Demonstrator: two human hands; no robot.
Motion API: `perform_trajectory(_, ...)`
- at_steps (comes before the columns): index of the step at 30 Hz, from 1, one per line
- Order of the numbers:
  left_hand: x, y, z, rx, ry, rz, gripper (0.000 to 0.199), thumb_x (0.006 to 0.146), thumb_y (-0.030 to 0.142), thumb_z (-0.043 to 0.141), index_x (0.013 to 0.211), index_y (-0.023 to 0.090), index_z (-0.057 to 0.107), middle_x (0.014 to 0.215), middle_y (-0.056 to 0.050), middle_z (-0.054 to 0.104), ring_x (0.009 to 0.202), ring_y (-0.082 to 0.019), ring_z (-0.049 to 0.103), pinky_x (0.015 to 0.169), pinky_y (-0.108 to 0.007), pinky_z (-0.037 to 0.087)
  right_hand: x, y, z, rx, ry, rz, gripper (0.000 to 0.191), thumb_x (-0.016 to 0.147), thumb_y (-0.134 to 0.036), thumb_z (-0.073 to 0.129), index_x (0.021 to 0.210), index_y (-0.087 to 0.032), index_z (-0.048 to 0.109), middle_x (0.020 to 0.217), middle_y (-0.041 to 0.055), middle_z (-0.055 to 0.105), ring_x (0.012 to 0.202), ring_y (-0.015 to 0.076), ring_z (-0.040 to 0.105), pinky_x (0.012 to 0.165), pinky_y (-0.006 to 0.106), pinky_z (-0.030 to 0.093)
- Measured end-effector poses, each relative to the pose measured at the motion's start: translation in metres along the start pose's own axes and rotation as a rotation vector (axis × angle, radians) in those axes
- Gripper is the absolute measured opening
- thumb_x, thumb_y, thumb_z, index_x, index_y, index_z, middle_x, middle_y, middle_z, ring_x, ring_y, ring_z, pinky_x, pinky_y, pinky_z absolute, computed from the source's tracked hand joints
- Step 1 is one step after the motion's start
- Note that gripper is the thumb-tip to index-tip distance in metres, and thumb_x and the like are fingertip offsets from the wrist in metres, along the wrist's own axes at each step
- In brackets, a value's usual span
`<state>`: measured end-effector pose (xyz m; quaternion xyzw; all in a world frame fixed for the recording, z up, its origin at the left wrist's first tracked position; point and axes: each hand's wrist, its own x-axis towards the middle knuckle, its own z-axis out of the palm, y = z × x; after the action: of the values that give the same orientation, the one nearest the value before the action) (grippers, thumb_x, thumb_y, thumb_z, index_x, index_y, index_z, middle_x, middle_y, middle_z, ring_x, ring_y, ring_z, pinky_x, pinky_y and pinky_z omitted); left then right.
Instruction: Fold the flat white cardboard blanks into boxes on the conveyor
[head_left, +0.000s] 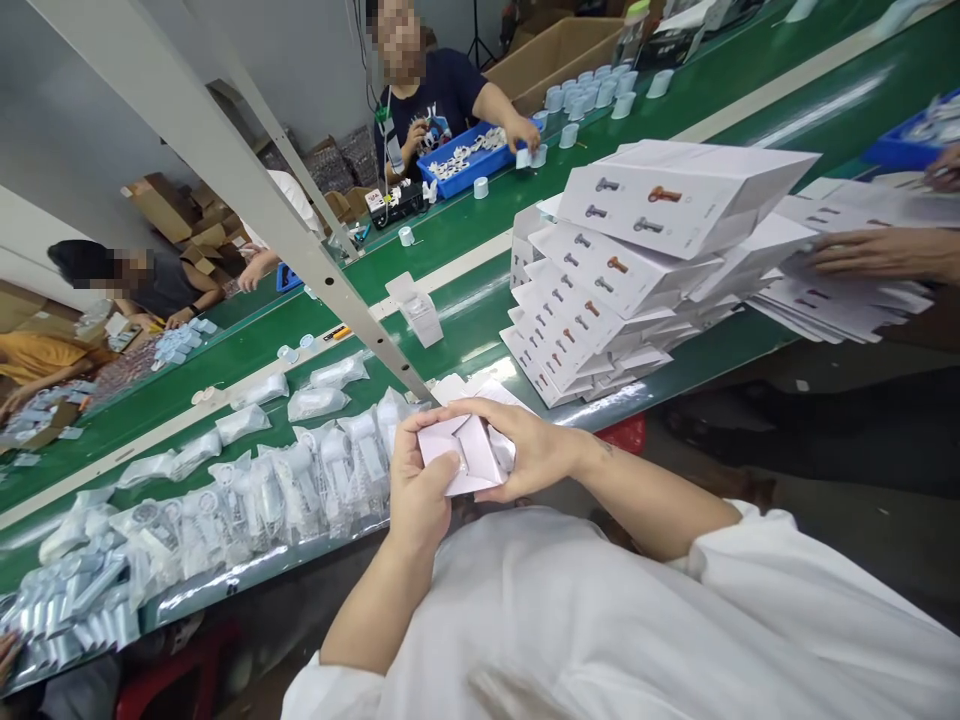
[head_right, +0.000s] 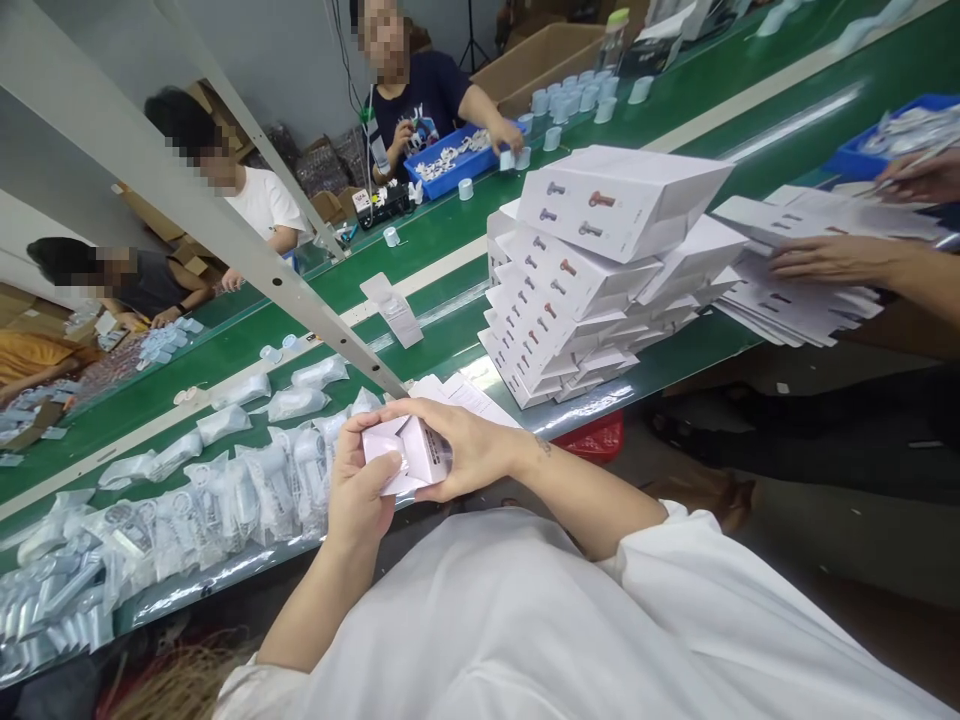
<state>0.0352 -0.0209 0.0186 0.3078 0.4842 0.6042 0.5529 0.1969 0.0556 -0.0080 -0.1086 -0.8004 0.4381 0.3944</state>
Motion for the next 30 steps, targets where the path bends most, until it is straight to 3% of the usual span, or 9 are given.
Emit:
perform_trajectory(7, 0.002, 0.003, 0.003, -0.008, 0.009, 0.141, 0.062, 0.078, 0.060, 0.074, 0.129, 0.031, 0.056, 0.135, -0.007, 0.060, 0.131, -0.025, 0.054, 0.106, -0.038, 0.046, -0.006, 0.001, 0.002, -0.107, 0.126, -0.312, 0.090, 0.082, -0.031, 0.079, 0.155, -0.024, 0.026, 0.142, 0.0164, 0.055, 0.138, 0.0250, 0.051, 0.115, 0.044, 0.043)
perform_trajectory(11, 0.006, 0.011, -0.017, -0.131, 0.114, -0.187, 0.067, 0.078, 0.077, 0.062, 0.112, 0.020, 0.063, 0.121, -0.013, 0.067, 0.124, -0.032, 0.060, 0.098, -0.043, 0.053, -0.013, 0.004, 0.006, -0.264, 0.042, -0.497, 0.075, 0.093, -0.024, 0.068, 0.155, -0.031, 0.026, 0.140, 0.0107, 0.061, 0.145, 0.0240, 0.045, 0.126, 0.058, 0.020)
perform_trajectory(15, -0.003, 0.014, -0.040, -0.067, -0.135, -0.448, 0.064, 0.064, 0.049, 0.084, 0.112, 0.013, 0.063, 0.107, -0.016, 0.072, 0.111, -0.038, 0.067, 0.091, -0.045, 0.055, -0.025, 0.013, 0.015, -0.402, -0.213, -0.665, 0.049, 0.096, -0.016, 0.062, 0.136, -0.041, 0.051, 0.137, -0.0030, 0.065, 0.150, 0.0184, 0.037, 0.130, 0.052, 0.003)
perform_trajectory(18, -0.014, 0.006, -0.058, 0.178, 0.058, -0.148, 0.086, 0.059, 0.037, 0.087, 0.134, 0.020, 0.050, 0.121, -0.014, 0.067, 0.115, -0.036, 0.065, 0.095, -0.047, 0.053, -0.031, 0.019, 0.022, -0.318, -0.192, -0.465, 0.054, 0.089, -0.027, 0.071, 0.138, -0.041, 0.053, 0.149, 0.0014, 0.055, 0.155, 0.0272, 0.026, 0.128, 0.057, 0.003)
perform_trajectory(21, -0.024, -0.021, -0.071, 0.703, 0.399, 0.339, 0.098, 0.063, 0.035, 0.088, 0.145, 0.030, 0.034, 0.142, -0.014, 0.053, 0.129, -0.036, 0.055, 0.105, -0.055, 0.047, -0.017, 0.023, 0.034, -0.008, 0.049, 0.075, 0.085, 0.084, -0.044, 0.076, 0.155, -0.035, 0.029, 0.157, 0.0137, 0.037, 0.152, 0.0361, 0.029, 0.119, 0.062, 0.032)
perform_trajectory(23, -0.028, -0.044, -0.078, 1.036, 0.483, 0.651, 0.087, 0.070, 0.031, 0.085, 0.142, 0.028, 0.036, 0.143, -0.017, 0.050, 0.133, -0.036, 0.052, 0.108, -0.059, 0.045, 0.003, 0.025, 0.047, 0.200, 0.144, 0.327, 0.102, 0.081, -0.051, 0.078, 0.158, -0.033, 0.012, 0.156, 0.0180, 0.034, 0.146, 0.0360, 0.039, 0.110, 0.058, 0.047)
perform_trajectory(25, -0.026, -0.062, -0.089, 1.196, 0.473, 0.900, 0.069, 0.075, 0.025, 0.082, 0.133, 0.025, 0.043, 0.140, -0.019, 0.052, 0.132, -0.035, 0.054, 0.106, -0.059, 0.046, 0.025, 0.030, 0.063, 0.315, 0.143, 0.386, 0.105, 0.081, -0.053, 0.078, 0.156, -0.032, 0.007, 0.150, 0.0184, 0.040, 0.135, 0.0333, 0.051, 0.104, 0.056, 0.052)
perform_trajectory(27, -0.015, -0.063, -0.111, 1.140, 0.398, 0.963, 0.059, 0.077, 0.026, 0.082, 0.124, 0.024, 0.047, 0.134, -0.019, 0.057, 0.126, -0.032, 0.059, 0.101, -0.055, 0.050, 0.041, 0.041, 0.076, 0.298, 0.150, 0.308, 0.101, 0.084, -0.047, 0.077, 0.154, -0.030, 0.008, 0.143, 0.0179, 0.048, 0.126, 0.0300, 0.059, 0.104, 0.053, 0.053)
perform_trajectory(30, 0.031, -0.025, -0.164, 0.901, 0.309, 0.631, 0.043, 0.086, 0.044, 0.071, 0.118, 0.022, 0.052, 0.112, -0.014, 0.068, 0.102, -0.027, 0.070, 0.090, -0.046, 0.056, 0.052, 0.064, 0.089, 0.119, 0.174, 0.161, 0.100, 0.084, -0.042, 0.078, 0.154, -0.030, 0.006, 0.143, 0.0184, 0.049, 0.128, 0.0307, 0.059, 0.106, 0.054, 0.051)
